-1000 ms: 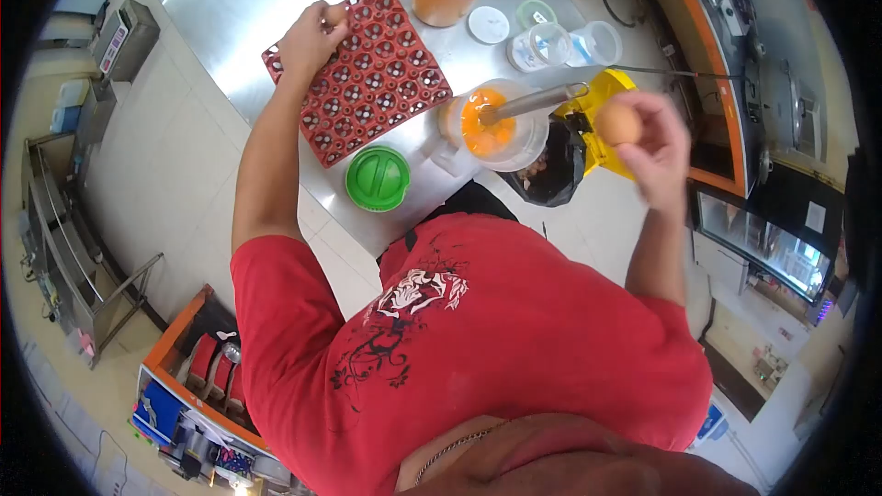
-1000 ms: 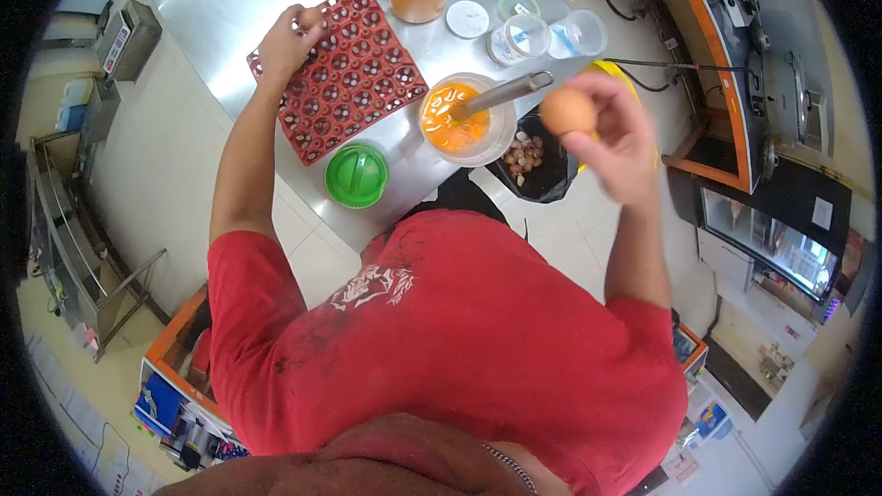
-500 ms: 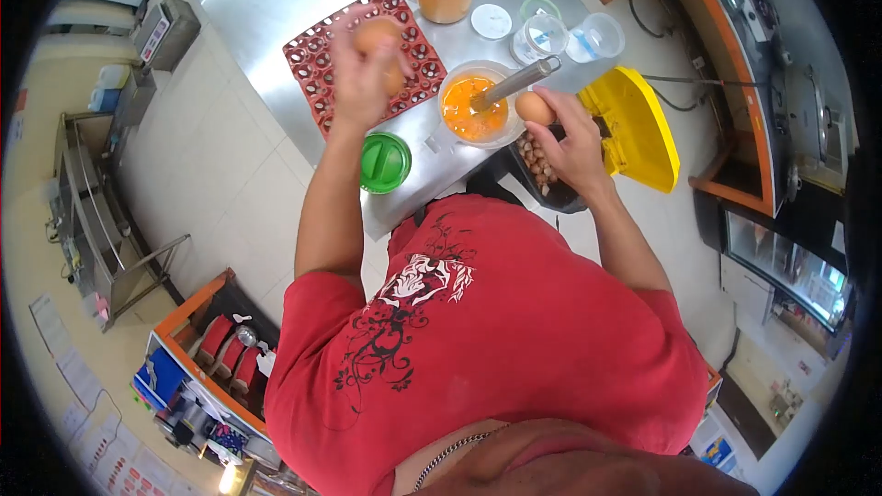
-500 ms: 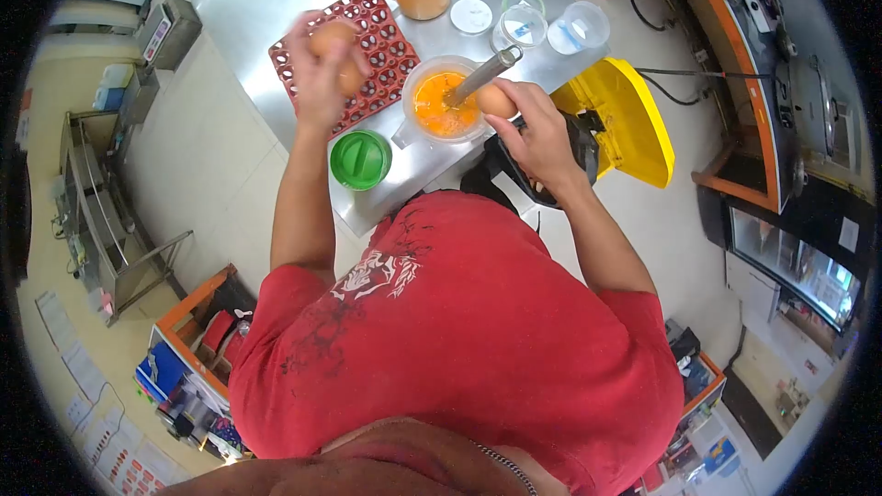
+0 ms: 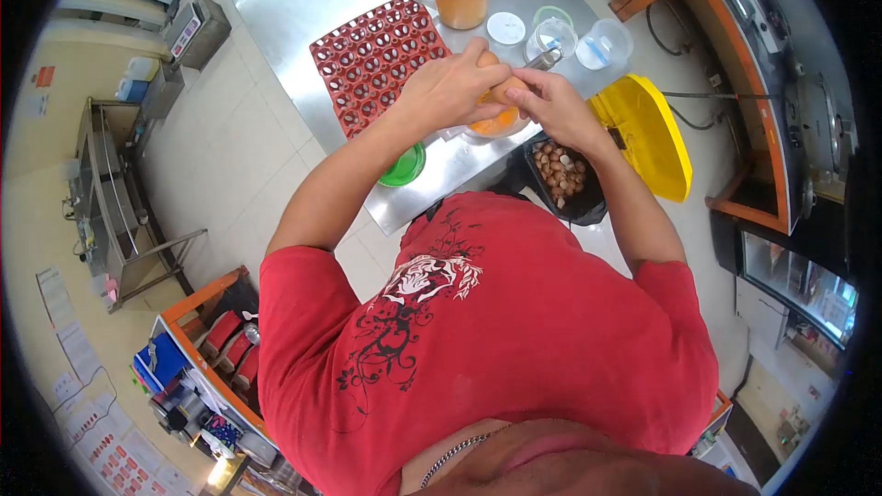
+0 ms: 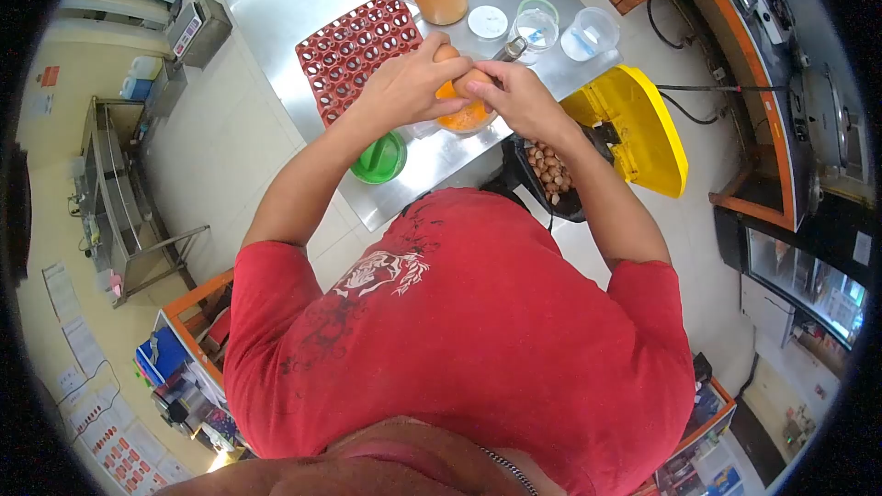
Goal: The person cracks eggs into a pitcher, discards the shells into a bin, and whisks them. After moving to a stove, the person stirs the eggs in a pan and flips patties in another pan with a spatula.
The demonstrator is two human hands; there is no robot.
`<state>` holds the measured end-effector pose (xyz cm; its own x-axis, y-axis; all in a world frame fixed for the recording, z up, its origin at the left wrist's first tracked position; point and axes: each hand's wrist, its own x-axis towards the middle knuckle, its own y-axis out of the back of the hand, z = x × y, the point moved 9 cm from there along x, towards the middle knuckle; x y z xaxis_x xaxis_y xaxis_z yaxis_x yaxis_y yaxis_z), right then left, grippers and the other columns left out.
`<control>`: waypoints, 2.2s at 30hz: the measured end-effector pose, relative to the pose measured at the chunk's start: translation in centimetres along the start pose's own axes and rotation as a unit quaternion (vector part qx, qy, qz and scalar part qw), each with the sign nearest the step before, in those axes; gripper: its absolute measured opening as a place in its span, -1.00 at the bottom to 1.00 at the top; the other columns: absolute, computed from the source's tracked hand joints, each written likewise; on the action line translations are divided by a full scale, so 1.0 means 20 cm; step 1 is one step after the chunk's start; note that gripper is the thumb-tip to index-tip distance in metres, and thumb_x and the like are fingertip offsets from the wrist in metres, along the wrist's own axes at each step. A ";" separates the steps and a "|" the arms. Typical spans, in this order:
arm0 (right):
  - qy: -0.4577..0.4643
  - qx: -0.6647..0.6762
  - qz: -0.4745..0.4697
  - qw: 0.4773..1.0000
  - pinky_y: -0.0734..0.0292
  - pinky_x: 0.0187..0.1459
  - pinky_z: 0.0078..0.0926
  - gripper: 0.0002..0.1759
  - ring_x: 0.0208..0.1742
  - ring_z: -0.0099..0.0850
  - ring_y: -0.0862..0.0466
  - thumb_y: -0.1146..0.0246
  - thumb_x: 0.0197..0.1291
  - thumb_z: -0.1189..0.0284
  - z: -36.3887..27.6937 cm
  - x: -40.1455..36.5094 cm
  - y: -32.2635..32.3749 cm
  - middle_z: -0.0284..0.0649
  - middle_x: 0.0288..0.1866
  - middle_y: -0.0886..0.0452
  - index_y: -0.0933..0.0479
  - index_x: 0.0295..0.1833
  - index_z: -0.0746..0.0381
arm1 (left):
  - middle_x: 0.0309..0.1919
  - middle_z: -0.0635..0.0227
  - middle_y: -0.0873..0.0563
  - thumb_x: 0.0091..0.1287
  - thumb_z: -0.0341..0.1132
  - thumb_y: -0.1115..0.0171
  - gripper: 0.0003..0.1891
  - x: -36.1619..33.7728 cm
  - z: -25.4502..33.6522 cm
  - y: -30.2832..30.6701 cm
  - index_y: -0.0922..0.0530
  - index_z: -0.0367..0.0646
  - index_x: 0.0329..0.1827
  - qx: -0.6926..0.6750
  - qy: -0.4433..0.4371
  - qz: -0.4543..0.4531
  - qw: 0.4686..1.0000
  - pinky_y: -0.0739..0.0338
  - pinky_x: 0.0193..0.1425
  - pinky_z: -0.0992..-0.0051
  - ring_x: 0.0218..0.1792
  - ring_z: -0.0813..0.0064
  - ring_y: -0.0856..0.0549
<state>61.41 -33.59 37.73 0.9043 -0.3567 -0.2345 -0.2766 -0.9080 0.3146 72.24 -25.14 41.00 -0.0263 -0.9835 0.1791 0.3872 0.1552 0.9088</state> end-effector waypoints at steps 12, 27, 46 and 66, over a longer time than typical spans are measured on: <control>0.024 -0.190 0.041 0.981 -0.63 0.19 -0.05 -0.59 0.13 0.22 -0.74 -0.32 0.50 0.29 -0.07 -0.04 -0.04 0.23 0.07 -0.77 -0.66 0.28 0.35 | 0.05 0.07 -0.57 0.23 -0.06 -0.56 -0.55 -0.02 0.01 -0.06 -0.58 0.13 0.12 -0.016 -0.048 -0.015 0.999 -0.79 -0.17 0.04 -0.18 -0.04 -0.85; -0.110 -0.287 0.057 0.950 -0.59 0.33 -0.11 -0.40 0.28 0.10 -0.72 -0.42 0.38 0.24 0.06 -0.40 0.20 0.14 0.26 -0.71 -0.58 0.40 0.38 | 0.18 0.04 -0.63 0.46 -0.20 -0.49 -0.48 -0.02 -0.02 0.06 -0.51 -0.04 0.42 -0.110 -0.015 0.108 0.988 -0.77 -0.05 0.22 -0.08 0.02 -0.84; 0.284 -0.202 0.264 0.899 -0.67 0.19 -0.23 -0.40 0.20 -0.06 -0.72 -0.57 0.24 0.52 -0.19 -0.30 0.14 -0.03 0.20 -0.69 -0.61 0.39 0.27 | -0.16 -0.03 -0.83 0.54 0.04 -0.42 -0.46 0.02 -0.01 -0.16 -0.52 -0.23 0.27 -0.421 0.140 0.080 0.893 -0.70 0.05 0.17 -0.04 0.07 -0.87; 0.059 -0.064 0.098 0.991 -0.70 0.08 -0.39 -0.45 0.01 -0.41 -0.78 -0.56 0.34 0.40 -0.02 -0.05 0.03 -0.09 0.03 -0.83 -0.64 0.37 0.39 | -0.11 0.38 -0.83 0.24 -0.24 -0.52 -0.47 -0.11 0.04 0.01 -0.69 0.02 0.32 -0.007 -0.134 0.197 0.971 -0.77 -0.07 0.26 -0.14 0.24 -0.84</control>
<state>60.47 -33.70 38.50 0.8715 -0.4878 -0.0500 -0.4135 -0.7859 0.4599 71.58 -22.89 41.17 -0.1113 -0.7881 0.6053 0.4276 0.5119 0.7451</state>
